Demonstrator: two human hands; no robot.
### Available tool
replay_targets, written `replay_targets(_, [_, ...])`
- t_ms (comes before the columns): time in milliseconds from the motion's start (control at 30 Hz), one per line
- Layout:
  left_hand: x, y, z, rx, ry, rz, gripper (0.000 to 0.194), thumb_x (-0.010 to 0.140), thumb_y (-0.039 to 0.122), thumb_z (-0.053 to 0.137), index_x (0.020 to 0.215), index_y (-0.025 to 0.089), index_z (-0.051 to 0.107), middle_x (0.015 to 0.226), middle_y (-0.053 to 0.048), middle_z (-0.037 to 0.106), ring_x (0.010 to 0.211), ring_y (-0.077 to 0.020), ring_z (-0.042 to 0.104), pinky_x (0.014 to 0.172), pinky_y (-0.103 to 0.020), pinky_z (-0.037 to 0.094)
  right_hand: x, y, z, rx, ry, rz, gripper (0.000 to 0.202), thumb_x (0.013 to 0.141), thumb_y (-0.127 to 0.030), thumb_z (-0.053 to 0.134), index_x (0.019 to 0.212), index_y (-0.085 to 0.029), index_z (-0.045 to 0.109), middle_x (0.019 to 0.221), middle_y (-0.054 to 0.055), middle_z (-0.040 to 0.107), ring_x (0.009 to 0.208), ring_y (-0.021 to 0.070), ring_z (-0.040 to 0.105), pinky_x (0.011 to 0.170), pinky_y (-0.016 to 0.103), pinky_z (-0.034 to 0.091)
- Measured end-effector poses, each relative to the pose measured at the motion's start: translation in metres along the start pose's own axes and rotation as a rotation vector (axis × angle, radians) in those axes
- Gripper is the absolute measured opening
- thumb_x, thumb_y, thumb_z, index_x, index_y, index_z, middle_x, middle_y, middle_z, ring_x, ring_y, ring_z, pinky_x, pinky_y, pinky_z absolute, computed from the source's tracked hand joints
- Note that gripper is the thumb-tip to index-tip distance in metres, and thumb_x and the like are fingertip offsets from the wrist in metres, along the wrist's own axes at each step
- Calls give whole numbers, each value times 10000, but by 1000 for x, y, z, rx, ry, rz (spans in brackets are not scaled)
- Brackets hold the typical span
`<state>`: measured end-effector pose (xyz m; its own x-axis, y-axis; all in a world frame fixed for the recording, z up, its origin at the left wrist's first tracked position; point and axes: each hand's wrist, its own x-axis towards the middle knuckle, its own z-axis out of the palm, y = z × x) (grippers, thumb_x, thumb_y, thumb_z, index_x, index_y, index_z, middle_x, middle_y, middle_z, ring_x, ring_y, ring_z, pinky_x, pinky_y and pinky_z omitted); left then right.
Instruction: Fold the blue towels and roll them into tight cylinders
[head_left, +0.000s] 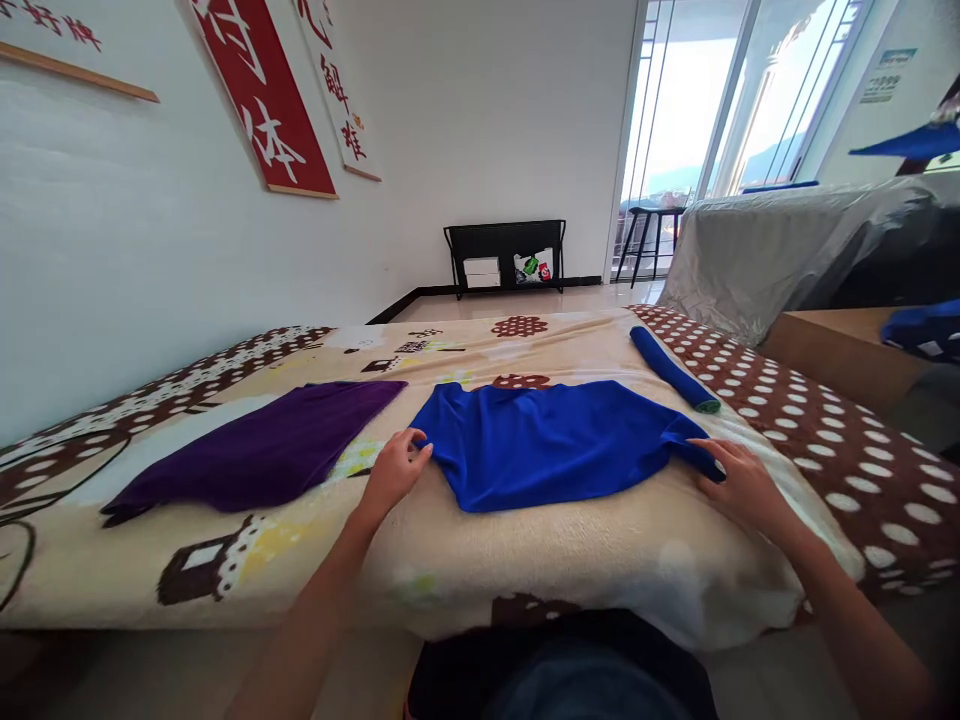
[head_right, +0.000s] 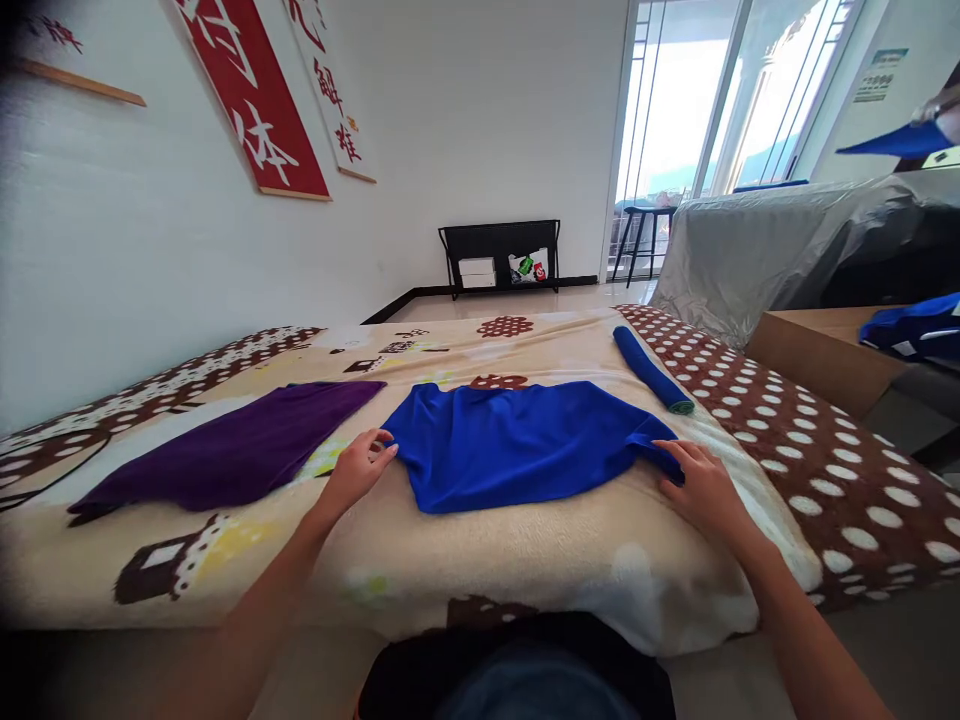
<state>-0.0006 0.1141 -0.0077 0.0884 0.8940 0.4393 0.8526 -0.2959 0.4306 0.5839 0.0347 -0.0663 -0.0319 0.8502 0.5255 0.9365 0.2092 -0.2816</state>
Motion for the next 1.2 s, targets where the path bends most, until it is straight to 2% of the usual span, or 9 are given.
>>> replay_targets(133, [15, -5, 21, 85, -21, -6, 438, 877, 485, 538, 1199, 206, 639, 1171, -111, 603, 1092, -274, 577, 1044, -430, 425, -2, 12, 12, 27, -44, 64, 621, 835, -428, 544, 1409, -199, 481, 1172, 129, 654, 1092, 312, 605, 950, 465, 472])
replay_targets(233, [17, -3, 31, 159, -31, -36, 422, 857, 485, 574, 1181, 234, 675, 1185, -120, 568, 1131, -314, 537, 1063, -476, 393, 2, 13, 17, 12, -43, 64, 567, 858, -427, 523, 1373, -192, 526, 1103, 118, 665, 1052, 293, 610, 949, 449, 469])
replay_targets(400, [18, -11, 30, 220, -55, -91, 285, 813, 338, 597, 1062, 229, 682, 1064, -108, 566, 1055, -307, 547, 983, -454, 437, 5, 18, 10, -92, -85, 59, 312, 854, -395, 510, 1033, -223, 699, 1089, 112, 681, 1067, 327, 613, 983, 490, 460])
replay_targets(567, [20, -26, 22, 151, -87, -61, 123, 774, 270, 584, 872, 219, 638, 936, -70, 585, 944, -251, 578, 942, -394, 468, -11, 35, -10, -133, 14, 145, 287, 802, -281, 509, 1030, -287, 684, 1142, 117, 680, 1108, 342, 611, 989, 488, 477])
replay_targets(733, [0, -52, -17, 31, -12, -81, 204, 800, 366, 522, 920, 215, 589, 1007, -76, 596, 943, -229, 598, 863, -355, 518, -38, 56, -35, -72, 91, 164, 262, 805, -360, 497, 974, -398, 693, 1141, 72, 689, 1119, 322, 618, 1002, 489, 469])
replay_targets(867, [-42, -82, -64, -48, 66, -95, 384, 829, 579, 509, 1012, 251, 586, 1142, -74, 585, 1041, -258, 595, 801, -344, 533, -56, 63, -46, 25, 69, 161, 258, 792, -435, 522, 943, -454, 730, 1139, 36, 703, 1134, 315, 623, 1041, 503, 442])
replay_targets(933, [-68, -96, -83, -113, 74, -68, 347, 842, 611, 543, 1035, 328, 598, 1226, -12, 585, 1121, -265, 577, 849, -364, 523, -63, 65, -48, 62, 40, 122, 264, 787, -459, 542, 953, -472, 746, 1140, 19, 707, 1126, 313, 630, 1027, 513, 454])
replay_targets(1100, [-119, -121, -111, -123, -108, -85, 235, 857, 582, 556, 1073, 500, 594, 1395, 140, 537, 1219, -282, 543, 922, -455, 512, -73, 76, -60, 158, -147, 82, 248, 725, -432, 613, 906, -507, 765, 1191, 18, 698, 1127, 323, 634, 993, 505, 481])
replay_targets(1200, [-117, -122, -118, -126, -107, -95, 256, 833, 539, 562, 1085, 505, 594, 1349, 135, 590, 1207, -286, 564, 915, -453, 522, -53, 78, -70, 278, -239, 125, 270, 763, -424, 575, 946, -448, 771, 1264, 40, 667, 1178, 317, 616, 1027, 457, 468])
